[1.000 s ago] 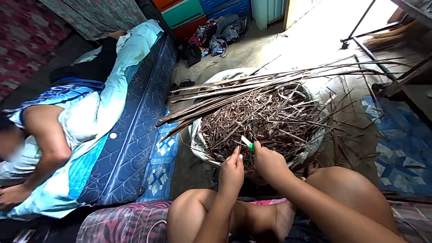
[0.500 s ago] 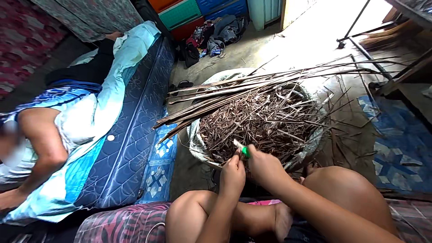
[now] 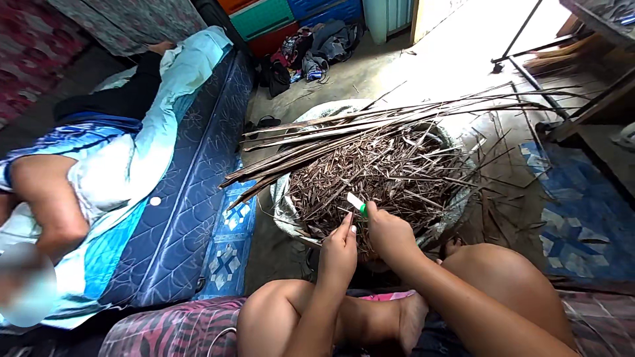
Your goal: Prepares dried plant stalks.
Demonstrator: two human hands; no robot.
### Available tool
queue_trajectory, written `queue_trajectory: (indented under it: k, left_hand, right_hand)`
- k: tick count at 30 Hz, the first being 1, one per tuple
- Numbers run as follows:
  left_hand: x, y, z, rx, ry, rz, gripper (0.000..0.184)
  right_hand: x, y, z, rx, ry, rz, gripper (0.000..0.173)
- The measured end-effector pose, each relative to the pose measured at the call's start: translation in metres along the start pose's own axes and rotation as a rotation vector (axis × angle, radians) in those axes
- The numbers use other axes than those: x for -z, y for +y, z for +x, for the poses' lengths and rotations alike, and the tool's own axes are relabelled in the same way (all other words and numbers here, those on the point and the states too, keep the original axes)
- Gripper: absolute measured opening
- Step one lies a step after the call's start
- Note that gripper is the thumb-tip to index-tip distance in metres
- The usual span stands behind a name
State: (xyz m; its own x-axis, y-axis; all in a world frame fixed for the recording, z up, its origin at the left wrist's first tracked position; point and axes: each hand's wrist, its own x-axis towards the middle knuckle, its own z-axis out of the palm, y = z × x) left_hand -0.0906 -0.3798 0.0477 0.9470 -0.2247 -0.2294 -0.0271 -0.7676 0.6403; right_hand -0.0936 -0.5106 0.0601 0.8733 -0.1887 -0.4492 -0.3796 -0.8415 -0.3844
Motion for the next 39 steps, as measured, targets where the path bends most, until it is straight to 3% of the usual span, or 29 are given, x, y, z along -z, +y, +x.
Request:
queue_trajectory:
  k: [4, 6, 8, 14, 17, 21, 28, 39]
  left_hand:
    - [0.004, 0.003, -0.005, 0.019, 0.004, -0.016, 0.039]
    - [0.006, 0.003, -0.004, 0.057, 0.034, -0.019, 0.028]
    - [0.011, 0.002, -0.003, 0.113, 0.027, 0.010, 0.029]
    - [0.005, -0.011, -0.003, 0.098, 0.054, 0.075, 0.030]
    - [0.003, -0.013, -0.005, 0.078, 0.081, 0.085, 0.028]
    - [0.004, -0.013, -0.008, 0.068, 0.034, 0.032, 0.039]
    - [0.011, -0.011, -0.009, 0.118, 0.081, -0.020, 0.027]
    - [-0.002, -0.010, -0.009, 0.000, 0.111, 0.016, 0.034]
  right_hand:
    - [0.016, 0.005, -0.007, 0.057, -0.090, 0.083, 0.034]
    - [0.009, 0.002, -0.021, 0.157, -0.186, 0.150, 0.033]
    - [-0.001, -0.003, -0.032, 0.189, -0.274, 0.150, 0.032]
    - [-0.006, -0.007, -0.031, 0.186, -0.304, 0.058, 0.031]
    - [-0.014, -0.007, -0.026, 0.175, -0.196, 0.012, 0.030]
    - [-0.005, 0.003, -0.002, 0.064, -0.116, 0.033, 0.037]
    - [0.000, -0.005, -0.033, 0.202, -0.354, 0.169, 0.031]
    - [-0.020, -0.004, -0.011, 0.122, -0.045, -0.023, 0.036]
